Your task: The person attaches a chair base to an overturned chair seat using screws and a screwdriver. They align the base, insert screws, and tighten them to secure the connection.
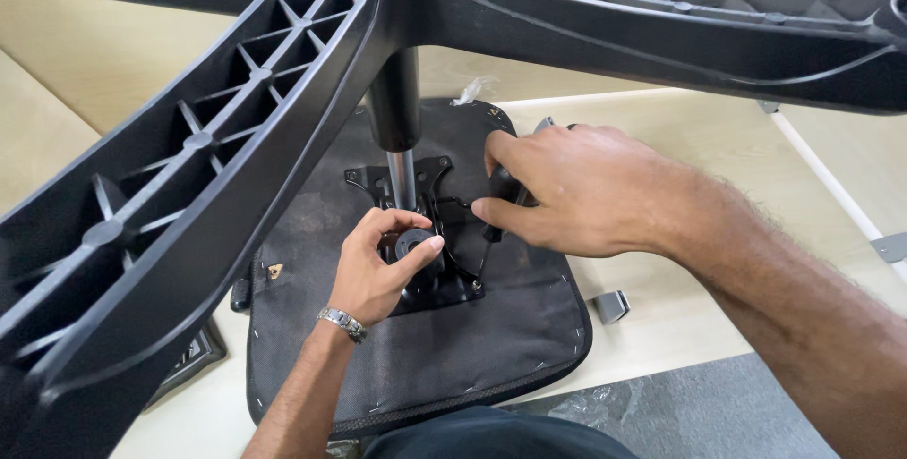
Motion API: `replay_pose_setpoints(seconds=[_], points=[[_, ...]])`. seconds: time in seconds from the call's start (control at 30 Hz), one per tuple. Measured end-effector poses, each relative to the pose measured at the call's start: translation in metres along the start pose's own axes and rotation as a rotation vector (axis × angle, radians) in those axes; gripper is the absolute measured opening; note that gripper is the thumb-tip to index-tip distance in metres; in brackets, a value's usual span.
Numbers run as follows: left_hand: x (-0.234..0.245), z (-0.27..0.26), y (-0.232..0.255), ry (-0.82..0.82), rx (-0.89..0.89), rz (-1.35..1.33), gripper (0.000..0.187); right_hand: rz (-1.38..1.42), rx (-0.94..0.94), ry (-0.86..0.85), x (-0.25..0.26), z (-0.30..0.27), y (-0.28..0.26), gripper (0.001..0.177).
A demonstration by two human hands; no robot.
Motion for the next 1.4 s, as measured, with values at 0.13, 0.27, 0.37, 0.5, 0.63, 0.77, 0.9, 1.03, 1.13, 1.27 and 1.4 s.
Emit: replay_pose_setpoints(seconds=[0.13,0.27,0.37,0.5,0.63,0.77,0.9,1.03,1.13,1.27,1.4], points=[[0.001,0.001,0.001,-0.011,-0.024,0.009,0.031,0.093,0.126,0.003,-0.007,0.002,0.005,0.041],[0.002,0.001,0.001,-0.022,0.015,0.003,0.031,0.191,0.337,0.165,-0.018,0.007,0.006,0.032],[0.002,0.002,0.002,-0.024,0.047,-0.004,0.031,0.202,0.372,0.226,-0.018,0.011,0.003,0.027],[0.003,0.002,0.001,-0.010,0.014,0.010,0.030,0.106,0.238,0.180,-0.010,0.011,-0.003,0.033],[0.003,0.003,0.000,-0.013,-0.015,0.002,0.030,0.015,-0.060,-0.105,-0.008,0.012,-0.004,0.044],[0.002,0.004,-0.001,-0.015,0.015,-0.001,0.030,0.087,0.202,0.066,-0.016,0.015,0.009,0.035],[0.003,0.004,-0.001,-0.013,-0.011,0.021,0.030,0.206,0.546,0.270,-0.023,0.017,0.014,0.034],[0.006,0.004,-0.002,-0.028,-0.015,-0.013,0.031,0.187,0.249,0.115,-0.016,0.016,-0.004,0.032],[0.007,0.002,-0.002,-0.022,-0.030,-0.016,0.031,0.016,-0.128,-0.124,-0.006,0.014,-0.015,0.043],[0.008,-0.001,-0.004,-0.013,0.002,-0.014,0.031,0.058,0.075,-0.057,-0.006,0.013,-0.012,0.040],[0.010,-0.001,-0.003,-0.005,0.000,-0.002,0.032,0.168,0.396,0.097,-0.016,0.014,-0.005,0.041]])
Point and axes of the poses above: each hand's wrist, its own z-axis towards the middle knuckle, its own x-axis out of the back of the hand, y = z × x, the point moved 1 cm from there along z, towards the middle knuckle, and after that the axes turned 2 degrees about -x, right-handed, at the moved point
